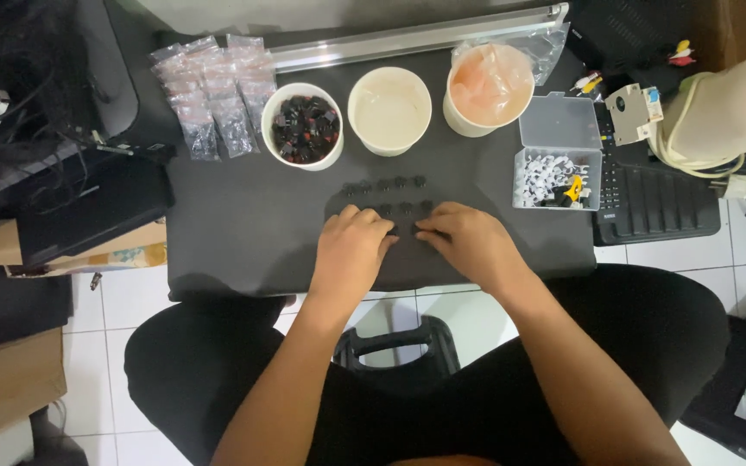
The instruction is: Counting small black components and placing them into small resealable plastic bags.
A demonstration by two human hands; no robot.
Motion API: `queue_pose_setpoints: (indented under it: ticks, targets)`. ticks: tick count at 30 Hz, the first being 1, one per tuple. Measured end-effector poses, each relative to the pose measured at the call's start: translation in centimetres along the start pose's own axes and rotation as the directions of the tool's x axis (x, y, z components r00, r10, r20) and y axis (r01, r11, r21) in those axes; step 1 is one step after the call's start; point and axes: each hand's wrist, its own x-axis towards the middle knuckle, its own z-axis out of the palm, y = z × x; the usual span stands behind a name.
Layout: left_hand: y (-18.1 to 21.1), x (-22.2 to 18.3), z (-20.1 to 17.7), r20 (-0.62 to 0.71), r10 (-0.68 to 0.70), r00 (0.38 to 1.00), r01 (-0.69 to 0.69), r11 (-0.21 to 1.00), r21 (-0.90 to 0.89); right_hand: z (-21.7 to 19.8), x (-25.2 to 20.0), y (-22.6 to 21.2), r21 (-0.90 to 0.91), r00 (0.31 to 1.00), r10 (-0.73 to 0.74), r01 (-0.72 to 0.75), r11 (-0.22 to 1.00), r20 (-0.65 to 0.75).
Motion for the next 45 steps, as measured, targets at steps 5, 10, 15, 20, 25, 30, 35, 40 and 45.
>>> queue_pose_setpoints:
  ticks: [5,10,15,20,25,30,35,40,45]
  targets:
    - [0.0,-0.1,0.1,-0.022,0.011,1.000,-0.011,1.000,0.000,0.3,-0.2,-0.6,0.001,1.000,-0.008,0.008,1.000,0.001]
    - [0.0,-0.2,0.3,-0.048,0.020,0.999,-0.018,0.999,0.028,1.1,-0.2,0.0,0.011,0.999,-0.030,0.031,0.999,-0.009]
    - [0.8,0.0,-0.6,-0.057,-0.030,0.998,0.029,0.999,-0.018,1.2,0.1,0.2,0.039,0.999,-0.038,0.039,0.999,-0.010]
    - [-0.1,-0.1,0.2,-0.008,-0.008,1.000,0.008,1.000,0.024,0.5,-0.1,-0.2,-0.011,0.999,-0.024,0.024,1.000,0.022]
    - [0.2,0.0,-0.2,-0.001,-0.007,1.000,0.007,0.999,0.041,0.6,0.0,0.2,0.006,0.999,-0.008,0.008,1.000,0.044]
    - [0.5,0.1,-1.0,0.016,-0.016,1.000,0.016,1.000,0.019,0.1,0.2,0.3,0.003,0.998,0.016,-0.016,1.000,0.060]
    - [0.3,0.1,-1.1,0.008,-0.008,1.000,0.008,1.000,0.020,-3.1,-0.1,-0.3,0.025,0.986,0.105,-0.109,0.994,0.130]
    - [0.4,0.0,-1.4,0.034,-0.017,0.999,0.017,0.999,-0.029,-5.3,-1.7,0.8,-0.075,0.959,0.177,-0.164,0.984,0.222]
    - [0.9,0.0,-1.9,0.062,-0.041,0.997,0.041,0.999,0.007,-4.0,-1.8,3.1,-0.194,0.922,0.233,-0.179,0.965,0.310]
